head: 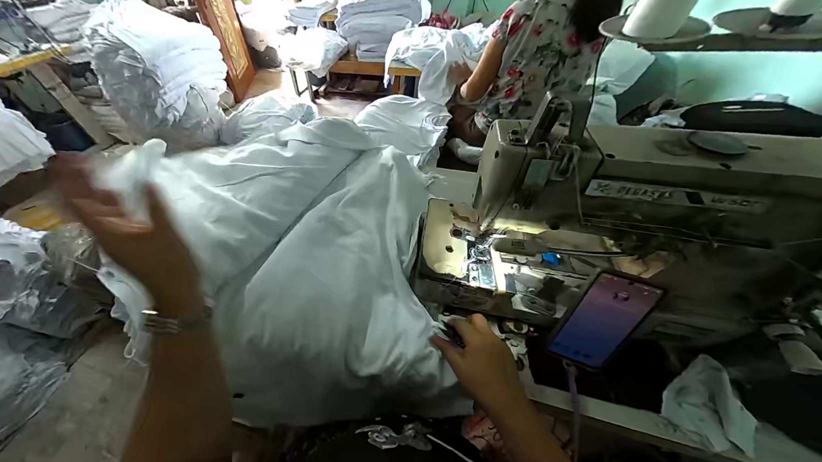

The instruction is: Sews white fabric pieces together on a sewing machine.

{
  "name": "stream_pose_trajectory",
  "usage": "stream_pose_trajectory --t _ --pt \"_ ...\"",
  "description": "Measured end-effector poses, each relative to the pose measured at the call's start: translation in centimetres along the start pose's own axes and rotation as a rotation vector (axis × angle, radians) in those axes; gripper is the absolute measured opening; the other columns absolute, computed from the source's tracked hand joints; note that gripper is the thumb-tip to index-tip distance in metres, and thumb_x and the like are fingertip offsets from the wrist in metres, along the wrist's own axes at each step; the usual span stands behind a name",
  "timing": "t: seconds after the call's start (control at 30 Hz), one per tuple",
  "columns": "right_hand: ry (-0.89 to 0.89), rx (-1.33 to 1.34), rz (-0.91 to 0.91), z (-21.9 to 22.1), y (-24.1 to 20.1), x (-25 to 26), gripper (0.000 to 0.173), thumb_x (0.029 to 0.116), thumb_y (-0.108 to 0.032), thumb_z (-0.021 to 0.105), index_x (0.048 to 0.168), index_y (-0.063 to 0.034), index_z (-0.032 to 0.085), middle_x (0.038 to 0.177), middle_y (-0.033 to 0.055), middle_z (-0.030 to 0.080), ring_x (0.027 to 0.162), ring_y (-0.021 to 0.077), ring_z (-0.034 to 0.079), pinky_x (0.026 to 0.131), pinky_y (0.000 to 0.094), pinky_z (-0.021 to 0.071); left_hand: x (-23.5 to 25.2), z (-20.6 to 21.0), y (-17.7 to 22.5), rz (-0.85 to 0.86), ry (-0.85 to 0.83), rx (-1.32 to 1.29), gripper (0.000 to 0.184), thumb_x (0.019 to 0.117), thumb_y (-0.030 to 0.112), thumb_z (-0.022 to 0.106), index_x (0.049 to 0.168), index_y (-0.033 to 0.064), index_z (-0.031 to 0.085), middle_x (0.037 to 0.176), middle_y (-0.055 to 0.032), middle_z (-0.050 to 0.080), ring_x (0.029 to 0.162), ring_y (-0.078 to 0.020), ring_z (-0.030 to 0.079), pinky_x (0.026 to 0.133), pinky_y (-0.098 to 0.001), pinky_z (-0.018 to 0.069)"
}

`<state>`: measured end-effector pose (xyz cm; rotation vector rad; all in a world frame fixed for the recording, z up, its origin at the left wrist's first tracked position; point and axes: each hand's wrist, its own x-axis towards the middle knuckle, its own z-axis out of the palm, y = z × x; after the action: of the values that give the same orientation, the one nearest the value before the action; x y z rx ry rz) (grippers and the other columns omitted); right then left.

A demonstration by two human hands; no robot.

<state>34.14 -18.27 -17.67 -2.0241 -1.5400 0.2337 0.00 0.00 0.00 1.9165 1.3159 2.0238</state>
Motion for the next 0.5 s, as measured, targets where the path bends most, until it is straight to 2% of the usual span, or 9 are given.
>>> stream_pose_trajectory --t 0.07,0.1,0.17,0.2,0.23,0.3,0.4,0.47,0.5 --pt "-0.085 0.033 -0.050 -0.3 -0.6 0.5 0.030 0.0930 -0.030 0.074 0.102 -0.0019 0.075 0.100 0.0185 0.068 0.088 0.0340 0.070 0.078 0.0546 0.0583 -6.5 4.5 0.7 0.099 -0.384 -0.008 0.043 0.1025 0.014 0.057 0.139 -0.0072 0.051 0.135 -0.0228 0.060 0.120 -0.0208 0.062 0.103 -0.0368 0.0518" --pt "-0.086 0.105 -0.117 -0.7 -0.8 0.6 0.027 0.0930 -0.029 0.073 0.099 -0.0029 0.075 0.098 0.0153 0.069 0.088 0.0298 0.070 0.078 0.0513 0.0587 -10.0 6.8 0.7 0.162 -0.616 -0.063 0.032 0.0998 0.010 0.061 0.130 -0.0013 0.063 0.116 -0.0180 0.069 0.103 -0.0201 0.069 0.092 -0.0378 0.0580" --pt "-0.111 0.287 -0.244 -1.6 -1.4 0.7 0.028 0.0970 -0.035 0.066 0.097 -0.0070 0.073 0.094 0.0069 0.069 0.087 0.0180 0.066 0.079 0.0396 0.0574 -15.3 10.3 1.7 0.245 -1.111 -0.150 0.037 0.1021 0.013 0.057 0.138 0.0125 0.064 0.107 -0.0110 0.075 0.091 -0.0219 0.074 0.084 -0.0440 0.0607" --pt "-0.133 0.382 -0.277 -2.2 -1.9 0.6 0.031 0.0993 -0.038 0.063 0.095 -0.0084 0.072 0.090 0.0031 0.067 0.084 0.0122 0.063 0.077 0.0329 0.0550 -16.7 11.4 2.3 0.294 -1.251 -0.182 0.033 0.1031 0.014 0.056 0.135 0.0125 0.066 0.106 -0.0116 0.076 0.092 -0.0259 0.075 0.083 -0.0495 0.0600" --pt "-0.136 0.464 -0.278 -2.8 -2.4 0.4 0.034 0.1003 -0.041 0.060 0.092 -0.0095 0.070 0.083 -0.0007 0.063 0.076 0.0069 0.059 0.070 0.0266 0.0520 -17.2 12.0 2.9 0.337 -1.277 -0.220 0.027 0.1029 0.013 0.055 0.126 0.0098 0.070 0.103 -0.0121 0.076 0.092 -0.0274 0.075 0.082 -0.0507 0.0596" --pt "-0.082 0.623 -0.226 -4.2 -2.8 0.3 0.027 0.0968 -0.037 0.066 0.091 -0.0104 0.066 0.074 -0.0062 0.060 0.064 0.0001 0.055 0.058 0.0180 0.0483 -15.8 12.8 4.3 0.365 -1.080 -0.313 0.022 0.1018 0.008 0.054 0.115 0.0044 0.072 0.100 -0.0123 0.075 0.091 -0.0252 0.074 0.082 -0.0455 0.0599" --pt "-0.059 0.803 -0.078 -5.0 -1.8 0.2 0.020 0.0878 -0.022 0.076 0.098 -0.0087 0.065 0.079 -0.0029 0.068 0.067 0.0050 0.066 0.060 0.0226 0.0571 -14.8 14.4 5.0 0.258 -0.681 -0.342 0.021 0.1004 0.004 0.053 0.109 0.0010 0.072 0.097 -0.0113 0.072 0.090 -0.0195 0.071 0.084 -0.0373 0.0594" --pt "-0.079 0.956 0.055 -4.0 -0.7 0.2 0.020 0.0857 -0.014 0.075 0.100 -0.0072 0.063 0.080 -0.0008 0.067 0.069 0.0074 0.066 0.063 0.0245 0.0581 -16.6 16.0 3.0 0.093 -0.661 -0.228 0.026 0.1022 0.008 0.052 0.123 -0.0001 0.065 0.111 -0.0146 0.071 0.103 -0.0220 0.070 0.094 -0.0389 0.0573" --pt "-0.074 1.030 0.144 -3.2 -0.2 0.1 0.023 0.0855 -0.010 0.075 0.103 -0.0037 0.062 0.082 0.0025 0.069 0.070 0.0100 0.067 0.064 0.0271 0.0599 -17.6 16.6 1.9 0.002 -0.774 -0.134 0.037 0.1026 0.010 0.051 0.137 0.0002 0.056 0.125 -0.0179 0.068 0.115 -0.0252 0.067 0.103 -0.0410 0.0538"
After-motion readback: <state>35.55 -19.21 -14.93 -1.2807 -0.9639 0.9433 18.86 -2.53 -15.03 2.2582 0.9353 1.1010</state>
